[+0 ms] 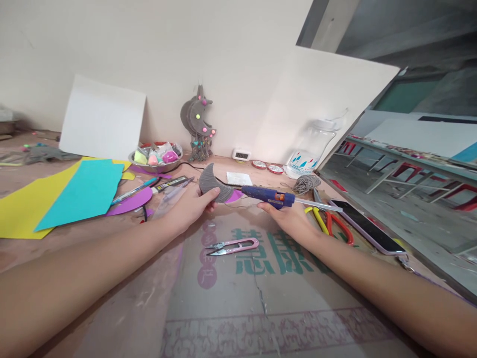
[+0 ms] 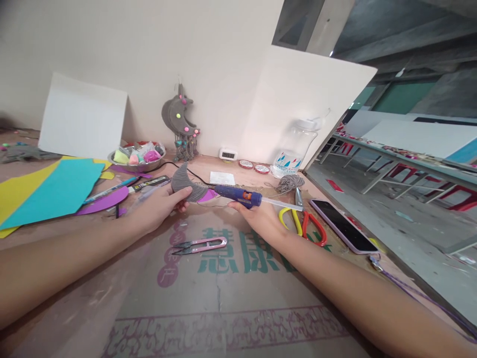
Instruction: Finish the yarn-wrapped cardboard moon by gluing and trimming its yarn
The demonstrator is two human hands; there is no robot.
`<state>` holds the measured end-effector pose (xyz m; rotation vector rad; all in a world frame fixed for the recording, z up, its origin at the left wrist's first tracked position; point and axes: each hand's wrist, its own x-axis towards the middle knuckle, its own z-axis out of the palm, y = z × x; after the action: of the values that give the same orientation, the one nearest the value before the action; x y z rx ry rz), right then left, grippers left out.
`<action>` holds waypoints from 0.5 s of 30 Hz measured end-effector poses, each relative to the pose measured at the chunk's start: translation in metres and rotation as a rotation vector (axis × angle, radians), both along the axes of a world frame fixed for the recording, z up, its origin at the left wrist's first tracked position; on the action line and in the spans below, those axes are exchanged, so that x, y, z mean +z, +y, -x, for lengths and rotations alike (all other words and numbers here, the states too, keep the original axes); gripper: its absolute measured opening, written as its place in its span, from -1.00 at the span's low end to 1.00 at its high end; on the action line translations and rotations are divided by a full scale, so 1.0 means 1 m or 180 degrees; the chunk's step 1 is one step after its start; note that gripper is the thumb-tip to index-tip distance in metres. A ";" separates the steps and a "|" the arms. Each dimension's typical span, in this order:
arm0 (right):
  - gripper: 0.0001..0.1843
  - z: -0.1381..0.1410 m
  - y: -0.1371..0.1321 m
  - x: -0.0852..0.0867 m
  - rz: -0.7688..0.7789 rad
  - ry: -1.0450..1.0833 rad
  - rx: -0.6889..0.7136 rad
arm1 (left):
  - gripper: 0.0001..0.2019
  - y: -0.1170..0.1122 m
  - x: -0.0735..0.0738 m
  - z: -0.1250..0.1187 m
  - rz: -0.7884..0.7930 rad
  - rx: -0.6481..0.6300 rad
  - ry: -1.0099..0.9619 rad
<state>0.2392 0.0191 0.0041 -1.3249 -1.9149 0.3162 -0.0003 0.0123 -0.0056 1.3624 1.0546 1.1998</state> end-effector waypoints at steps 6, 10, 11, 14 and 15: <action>-0.65 0.001 -0.006 0.000 0.0069 -0.0041 0.0047 | -0.74 0.001 -0.001 0.000 -0.0010 0.0027 -0.0095; -0.69 0.000 -0.006 -0.003 -0.0060 0.0167 0.0226 | -0.74 0.004 -0.001 0.000 0.0128 0.0121 -0.0241; -0.69 0.000 -0.006 -0.003 -0.0064 0.0225 0.0230 | -0.74 0.004 0.000 0.000 0.0153 0.0184 -0.0313; -0.71 0.000 -0.009 0.003 -0.0127 0.0298 0.0196 | -0.75 0.005 0.001 -0.001 0.0190 0.0263 -0.0512; -0.72 0.000 -0.010 0.007 -0.0178 0.0306 0.0190 | -0.75 0.005 0.001 -0.001 0.0180 0.0232 -0.0520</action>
<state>0.2388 0.0096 0.0113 -1.1966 -1.8719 0.3476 0.0006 0.0169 -0.0047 1.1703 1.0214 1.3020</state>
